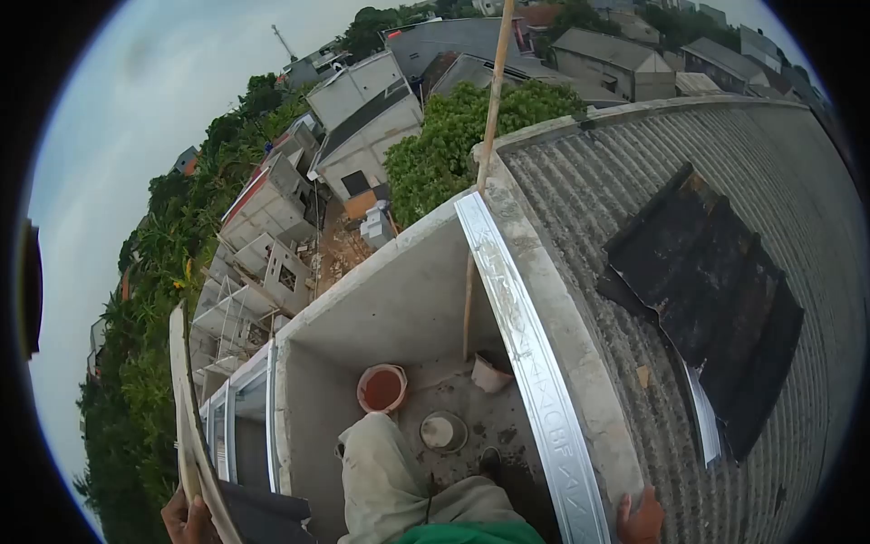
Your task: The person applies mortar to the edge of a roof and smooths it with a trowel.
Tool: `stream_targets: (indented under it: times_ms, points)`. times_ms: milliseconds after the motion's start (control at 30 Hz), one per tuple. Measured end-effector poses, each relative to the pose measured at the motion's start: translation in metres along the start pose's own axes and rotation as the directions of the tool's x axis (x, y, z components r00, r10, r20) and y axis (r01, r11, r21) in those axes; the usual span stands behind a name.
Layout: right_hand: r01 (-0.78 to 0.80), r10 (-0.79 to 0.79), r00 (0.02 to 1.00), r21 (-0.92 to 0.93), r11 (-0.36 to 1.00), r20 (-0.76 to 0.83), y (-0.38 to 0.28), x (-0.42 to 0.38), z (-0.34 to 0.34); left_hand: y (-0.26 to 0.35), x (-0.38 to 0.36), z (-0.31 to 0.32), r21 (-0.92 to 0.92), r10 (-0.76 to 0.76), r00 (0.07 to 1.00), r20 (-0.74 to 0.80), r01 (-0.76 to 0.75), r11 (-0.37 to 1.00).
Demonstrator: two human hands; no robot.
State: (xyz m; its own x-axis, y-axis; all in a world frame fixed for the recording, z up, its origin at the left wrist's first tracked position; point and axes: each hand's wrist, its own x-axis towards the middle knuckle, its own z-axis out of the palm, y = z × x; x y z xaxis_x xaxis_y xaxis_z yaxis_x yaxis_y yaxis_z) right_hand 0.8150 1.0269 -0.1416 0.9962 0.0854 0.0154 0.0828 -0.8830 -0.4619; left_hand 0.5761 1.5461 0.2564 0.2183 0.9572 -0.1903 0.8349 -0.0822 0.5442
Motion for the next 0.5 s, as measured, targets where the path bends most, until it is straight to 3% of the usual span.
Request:
stream_targets:
  times_ms: [67, 100, 167, 200, 233, 300, 333, 400, 433, 500]
  points:
    - [-0.072, 0.068, 0.996, 0.068, 0.995, 0.055, -0.029, 0.006, -0.009, -0.047, 0.120, 0.115, -0.239, 0.430, 0.897, -0.105, -0.442, 0.864]
    - [0.023, -0.017, 0.997, 0.082, 0.996, -0.074, -0.004, 0.000, 0.010, -0.038, 0.163, 0.160, -0.319, 0.509, 0.852, -0.125, -0.520, 0.792]
    - [-0.151, 0.134, 0.982, -0.125, 0.981, -0.134, -0.026, -0.004, 0.010, -0.027, 0.188, 0.199, -0.425, 0.597, 0.802, 0.025, -0.532, 0.732]
    - [-0.232, 0.222, 0.971, -0.124, 0.965, -0.087, -0.030, -0.002, 0.007, -0.011, 0.200, 0.212, -0.515, 0.653, 0.753, 0.083, -0.529, 0.675]
    - [-0.250, 0.229, 0.963, -0.155, 0.956, -0.138, -0.053, 0.001, 0.001, -0.005, 0.211, 0.221, -0.529, 0.684, 0.719, 0.125, -0.535, 0.659]
    - [-0.240, 0.211, 0.965, -0.191, 0.952, -0.158, -0.019, -0.001, 0.014, 0.011, 0.233, 0.236, -0.605, 0.845, 0.526, 0.101, -0.641, 0.472]
    - [-0.212, 0.192, 0.973, -0.172, 0.962, -0.126, -0.022, 0.004, 0.005, 0.027, 0.246, 0.239, -0.633, 0.860, 0.507, 0.053, -0.649, 0.422]
    - [-0.209, 0.208, 0.978, -0.141, 0.968, -0.022, -0.036, 0.010, -0.007, 0.056, 0.272, 0.239, -0.384, 0.946, 0.258, 0.196, -0.867, 0.316]
    - [-0.212, 0.224, 0.972, -0.143, 0.967, 0.070, -0.051, 0.016, -0.016, 0.066, 0.283, 0.245, -0.324, 0.993, 0.115, 0.007, -0.939, 0.111]
    - [-0.277, 0.308, 0.938, -0.192, 0.942, 0.160, -0.048, 0.018, -0.020, 0.129, 0.252, 0.241, -0.397, 0.986, 0.031, 0.165, -0.913, 0.095]
